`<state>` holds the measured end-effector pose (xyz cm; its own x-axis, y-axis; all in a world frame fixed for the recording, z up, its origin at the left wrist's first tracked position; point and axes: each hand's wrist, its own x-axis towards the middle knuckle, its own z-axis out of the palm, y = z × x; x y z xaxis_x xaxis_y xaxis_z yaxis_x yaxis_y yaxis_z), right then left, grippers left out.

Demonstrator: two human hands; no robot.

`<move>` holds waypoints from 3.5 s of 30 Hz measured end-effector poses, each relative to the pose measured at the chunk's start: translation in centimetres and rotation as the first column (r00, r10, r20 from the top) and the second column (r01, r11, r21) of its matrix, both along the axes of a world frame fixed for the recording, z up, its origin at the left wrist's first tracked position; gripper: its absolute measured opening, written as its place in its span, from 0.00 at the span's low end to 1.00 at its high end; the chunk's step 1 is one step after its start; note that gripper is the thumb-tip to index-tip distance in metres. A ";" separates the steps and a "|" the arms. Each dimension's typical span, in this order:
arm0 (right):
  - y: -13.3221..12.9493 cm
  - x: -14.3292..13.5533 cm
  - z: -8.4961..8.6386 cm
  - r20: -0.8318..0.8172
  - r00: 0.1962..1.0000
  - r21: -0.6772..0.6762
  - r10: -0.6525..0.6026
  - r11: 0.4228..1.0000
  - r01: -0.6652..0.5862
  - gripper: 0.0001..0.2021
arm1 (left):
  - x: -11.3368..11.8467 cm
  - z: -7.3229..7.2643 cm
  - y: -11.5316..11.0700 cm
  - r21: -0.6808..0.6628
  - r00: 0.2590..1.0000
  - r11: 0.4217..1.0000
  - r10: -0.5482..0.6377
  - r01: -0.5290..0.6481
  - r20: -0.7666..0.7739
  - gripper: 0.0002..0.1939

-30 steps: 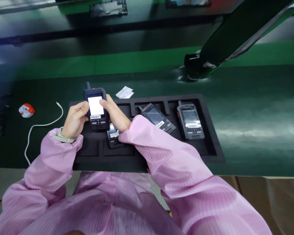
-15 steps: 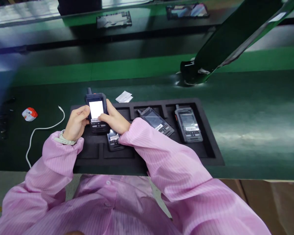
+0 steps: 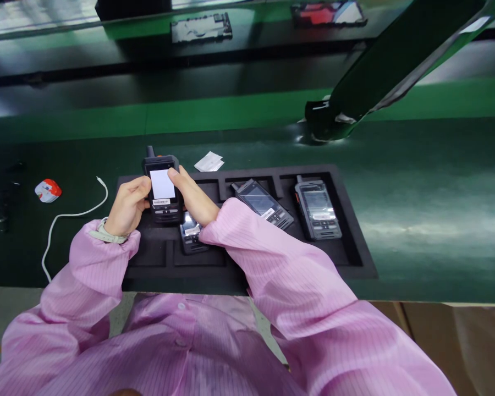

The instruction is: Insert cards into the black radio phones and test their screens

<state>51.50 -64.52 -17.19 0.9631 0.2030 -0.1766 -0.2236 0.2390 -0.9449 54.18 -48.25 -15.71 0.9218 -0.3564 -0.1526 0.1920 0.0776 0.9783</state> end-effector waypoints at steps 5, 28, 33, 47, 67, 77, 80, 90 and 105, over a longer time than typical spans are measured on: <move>0.0 -0.1 0.3 -0.056 0.998 0.057 0.003 0.998 0.000 0.34 | 0.0 0.1 0.0 0.012 1.000 1.000 0.014 -0.014 0.005 0.24; -0.1 -0.4 1.2 0.035 0.999 0.090 0.021 0.996 -0.024 0.29 | -0.1 0.1 -0.1 0.029 1.000 0.999 -0.017 0.017 -0.007 0.25; -0.2 -0.4 1.5 0.116 0.993 -0.019 0.001 1.000 0.001 0.30 | -0.1 0.1 -0.1 0.012 1.000 1.000 -0.006 0.006 0.015 0.24; -0.3 -0.6 1.6 0.072 0.997 0.015 0.012 1.000 -0.013 0.33 | -0.1 0.1 -0.1 -0.011 1.000 1.000 0.000 0.000 0.006 0.24; -0.5 -0.6 1.4 0.052 0.999 -0.021 0.016 1.000 -0.015 0.29 | -0.1 0.1 -0.1 0.002 1.000 1.000 -0.017 0.017 -0.010 0.24; -0.4 -0.8 1.8 0.039 0.999 -0.024 0.012 1.000 -0.011 0.29 | -0.1 0.1 -0.1 0.033 1.000 0.999 -0.019 0.019 -0.003 0.24; -0.4 -0.8 1.8 0.041 0.999 -0.019 0.004 1.000 -0.003 0.29 | -0.1 0.2 -0.1 0.027 1.000 0.999 -0.018 0.018 -0.007 0.24; -0.7 -0.2 1.1 0.059 0.998 -0.023 0.037 0.999 -0.036 0.35 | -0.1 0.2 -0.1 0.006 1.000 1.000 -0.016 0.016 -0.004 0.23; -0.5 0.0 0.6 0.106 0.994 -0.038 0.019 0.999 -0.015 0.33 | -0.1 0.2 -0.1 0.015 1.000 1.000 -0.015 0.015 -0.002 0.25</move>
<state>51.47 -65.00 -16.57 0.9734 0.2144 -0.0809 -0.1250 0.2006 -0.9717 54.06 -48.32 -15.48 0.9160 -0.3681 -0.1592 0.1945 0.0605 0.9790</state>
